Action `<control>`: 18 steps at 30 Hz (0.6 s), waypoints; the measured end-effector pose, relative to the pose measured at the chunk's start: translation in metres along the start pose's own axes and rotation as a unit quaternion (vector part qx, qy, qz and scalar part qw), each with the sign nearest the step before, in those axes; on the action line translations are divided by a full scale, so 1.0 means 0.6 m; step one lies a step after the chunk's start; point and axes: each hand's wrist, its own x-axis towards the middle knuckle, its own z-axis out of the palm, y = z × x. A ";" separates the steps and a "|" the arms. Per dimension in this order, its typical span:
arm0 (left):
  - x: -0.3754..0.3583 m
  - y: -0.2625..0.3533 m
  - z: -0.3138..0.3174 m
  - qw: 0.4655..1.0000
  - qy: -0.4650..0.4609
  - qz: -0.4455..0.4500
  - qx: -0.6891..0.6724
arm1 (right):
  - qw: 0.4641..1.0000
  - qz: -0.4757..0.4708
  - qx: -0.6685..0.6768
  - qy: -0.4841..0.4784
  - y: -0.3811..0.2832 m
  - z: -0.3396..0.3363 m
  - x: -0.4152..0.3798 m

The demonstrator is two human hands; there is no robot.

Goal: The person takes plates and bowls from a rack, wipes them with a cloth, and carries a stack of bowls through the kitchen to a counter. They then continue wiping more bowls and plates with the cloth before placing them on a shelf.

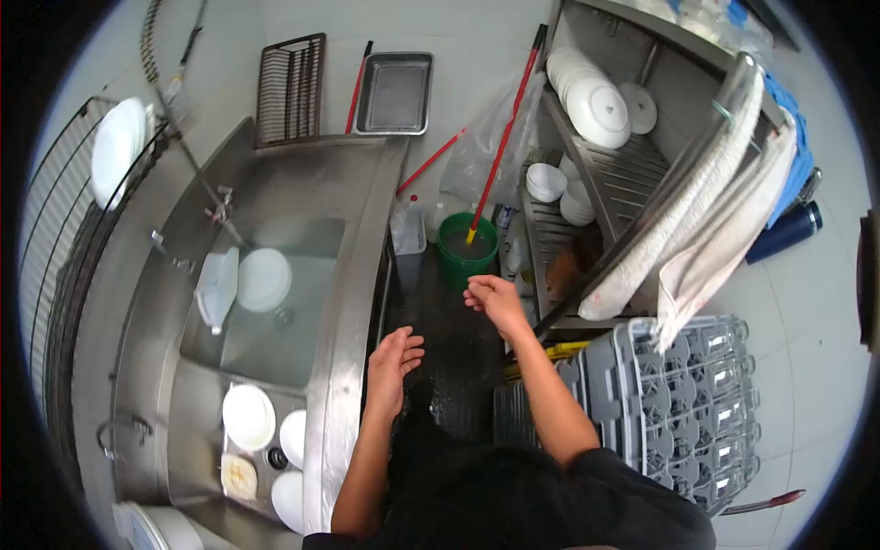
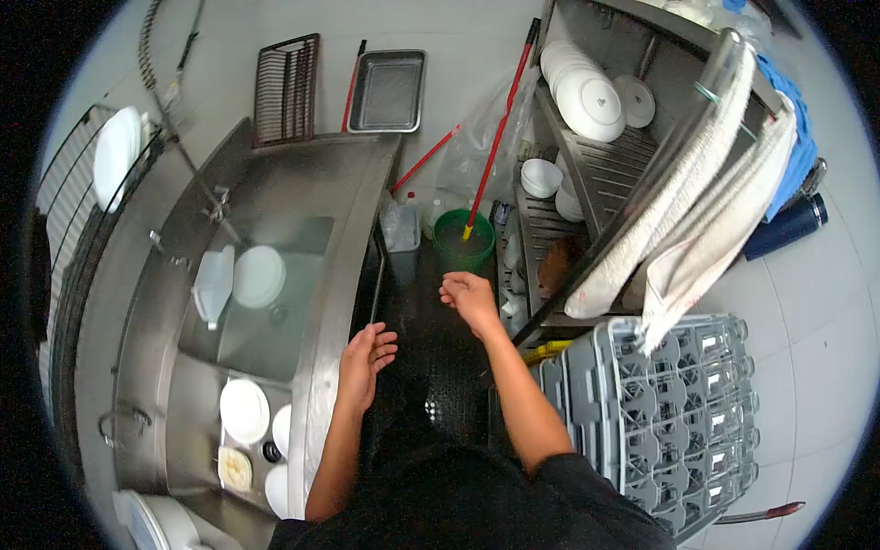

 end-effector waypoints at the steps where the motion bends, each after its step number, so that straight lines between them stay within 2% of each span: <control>1: 0.043 0.016 0.007 1.000 -0.012 0.007 0.011 | 1.000 -0.002 0.005 0.011 -0.012 -0.010 0.027; 4: 0.180 0.059 0.040 0.998 -0.044 0.007 0.048 | 0.998 -0.028 0.004 0.054 -0.061 -0.058 0.086; 8: 0.349 0.118 0.160 0.983 -0.142 0.019 0.114 | 0.984 -0.059 0.032 0.163 -0.115 -0.135 0.111; 9: 0.382 0.130 0.198 0.977 -0.172 0.033 0.119 | 0.979 -0.085 0.061 0.176 -0.121 -0.150 0.111; 12: 0.486 0.154 0.336 0.963 -0.234 0.058 0.123 | 0.966 -0.077 0.064 0.238 -0.154 -0.171 0.115; 14: 0.559 0.162 0.438 0.946 -0.278 0.110 0.123 | 0.965 -0.084 0.040 0.247 -0.150 -0.189 0.137; 16: 0.647 0.153 0.542 0.943 -0.280 0.125 0.130 | 0.964 -0.084 0.041 0.248 -0.163 -0.199 0.160; 18: 0.703 0.144 0.627 0.948 -0.243 0.139 0.153 | 0.963 -0.122 -0.002 0.242 -0.164 -0.222 0.188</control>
